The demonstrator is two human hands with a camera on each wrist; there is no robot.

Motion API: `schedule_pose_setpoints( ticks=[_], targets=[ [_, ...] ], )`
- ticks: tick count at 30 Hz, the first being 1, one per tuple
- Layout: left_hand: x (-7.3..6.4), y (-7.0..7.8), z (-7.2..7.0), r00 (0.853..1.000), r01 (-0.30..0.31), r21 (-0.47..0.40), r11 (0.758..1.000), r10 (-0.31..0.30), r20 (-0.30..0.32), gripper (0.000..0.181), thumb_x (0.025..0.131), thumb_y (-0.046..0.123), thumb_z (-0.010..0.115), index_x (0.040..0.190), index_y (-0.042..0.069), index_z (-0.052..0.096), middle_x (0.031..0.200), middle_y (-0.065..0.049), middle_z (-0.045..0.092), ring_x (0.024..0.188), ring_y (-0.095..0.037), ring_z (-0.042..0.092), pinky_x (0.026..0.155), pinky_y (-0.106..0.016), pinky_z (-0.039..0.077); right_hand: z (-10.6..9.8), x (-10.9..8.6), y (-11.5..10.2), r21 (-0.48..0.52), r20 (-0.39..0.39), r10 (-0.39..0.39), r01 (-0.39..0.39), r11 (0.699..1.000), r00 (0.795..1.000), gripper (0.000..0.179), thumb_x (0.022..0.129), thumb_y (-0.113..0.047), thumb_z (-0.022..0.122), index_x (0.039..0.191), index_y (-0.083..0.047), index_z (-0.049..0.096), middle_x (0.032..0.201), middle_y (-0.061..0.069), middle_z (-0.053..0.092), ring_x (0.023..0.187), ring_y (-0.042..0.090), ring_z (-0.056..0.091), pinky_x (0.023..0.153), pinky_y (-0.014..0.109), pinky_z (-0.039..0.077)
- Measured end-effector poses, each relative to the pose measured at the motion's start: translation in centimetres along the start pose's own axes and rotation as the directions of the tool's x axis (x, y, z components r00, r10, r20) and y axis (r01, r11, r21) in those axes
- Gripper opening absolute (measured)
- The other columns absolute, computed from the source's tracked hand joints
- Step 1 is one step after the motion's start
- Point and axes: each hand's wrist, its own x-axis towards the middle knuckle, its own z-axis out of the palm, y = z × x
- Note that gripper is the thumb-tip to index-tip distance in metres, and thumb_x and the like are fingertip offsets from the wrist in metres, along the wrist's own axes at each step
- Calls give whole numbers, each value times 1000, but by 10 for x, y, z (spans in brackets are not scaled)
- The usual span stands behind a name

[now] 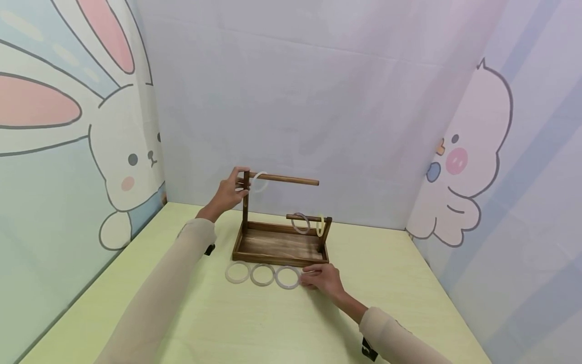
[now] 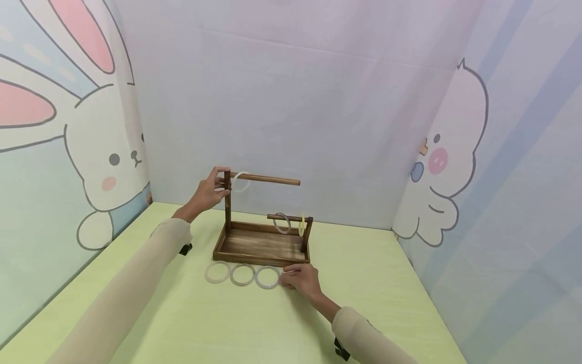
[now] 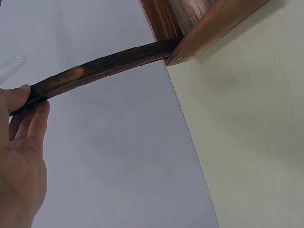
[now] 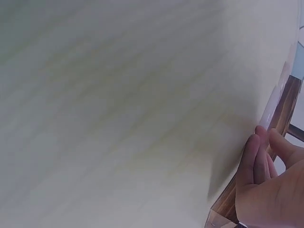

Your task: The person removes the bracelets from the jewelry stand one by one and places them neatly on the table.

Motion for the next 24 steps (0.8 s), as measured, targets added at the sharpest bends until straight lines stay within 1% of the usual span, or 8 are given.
schedule_pose_setpoints(
  ticks=[2, 5, 8, 10, 15, 19, 21, 24],
  targets=[
    [1, -1, 0, 1000, -1, 5, 1000, 1, -1, 67, 99, -9, 63, 154, 19, 35, 129, -29, 64, 126, -43, 62, 99, -55, 57, 0, -1, -2, -16, 1, -11, 11, 1000, 1000, 29, 88, -1, 82, 110, 15, 73, 90, 27, 76, 78, 41, 77, 66, 44, 66],
    [0, -1, 0, 1000, -5, 1, 1000, 5, 0, 67, 99, -9, 62, 154, 18, 34, 129, -29, 63, 127, -43, 61, 99, -55, 57, -1, 0, -6, -46, 0, -17, 17, 999, 1000, 28, 89, -2, 82, 110, 15, 73, 91, 25, 76, 78, 41, 76, 66, 46, 66],
    [0, -2, 0, 1000, -5, -1, 1000, 5, 1, 68, 100, -9, 62, 155, 18, 34, 129, -29, 63, 127, -43, 61, 98, -55, 57, -2, 3, -7, -63, -1, -8, 8, 998, 1000, 28, 89, -3, 82, 111, 14, 74, 91, 23, 77, 78, 38, 77, 66, 46, 66],
    [1, -1, 0, 1000, -2, -1, 1000, 2, 1, 68, 100, -9, 62, 155, 18, 33, 130, -29, 63, 127, -43, 61, 99, -54, 57, -3, 5, -6, -67, -3, -13, 13, 998, 1000, 30, 88, -4, 83, 111, 13, 74, 91, 20, 78, 78, 34, 78, 65, 44, 66],
    [0, -1, 0, 1000, 5, 0, 1000, -5, 4, 68, 100, -9, 62, 155, 18, 33, 131, -31, 62, 128, -43, 60, 100, -54, 57, -4, 9, -11, -72, -8, -21, 20, 997, 1000, 29, 88, -3, 83, 111, 12, 75, 95, 19, 78, 83, 28, 79, 70, 46, 66],
    [1, -1, 1, 1000, 6, -11, 1000, -6, 3, 67, 100, -9, 61, 155, 17, 33, 132, -31, 62, 128, -43, 60, 99, -55, 57, -4, 11, -17, -121, -16, -47, 45, 992, 999, 30, 87, -3, 84, 112, 9, 76, 94, 16, 79, 87, 27, 79, 72, 44, 66],
    [1, -1, 1, 1000, 6, -12, 1000, -6, 2, 67, 100, -9, 62, 155, 17, 34, 131, -31, 62, 127, -43, 61, 99, -55, 57, -4, 12, -19, -142, -19, -58, 54, 988, 998, 31, 86, -4, 85, 113, 8, 76, 95, 15, 79, 88, 26, 79, 73, 40, 66],
    [1, -1, 1, 1000, 7, -6, 1000, -7, 3, 68, 100, -9, 62, 155, 17, 33, 132, -31, 62, 127, -43, 61, 99, -55, 57, -3, 14, -22, -146, -23, -59, 55, 988, 998, 33, 85, -6, 86, 114, 7, 76, 96, 14, 79, 90, 25, 78, 75, 34, 65]
  ],
)
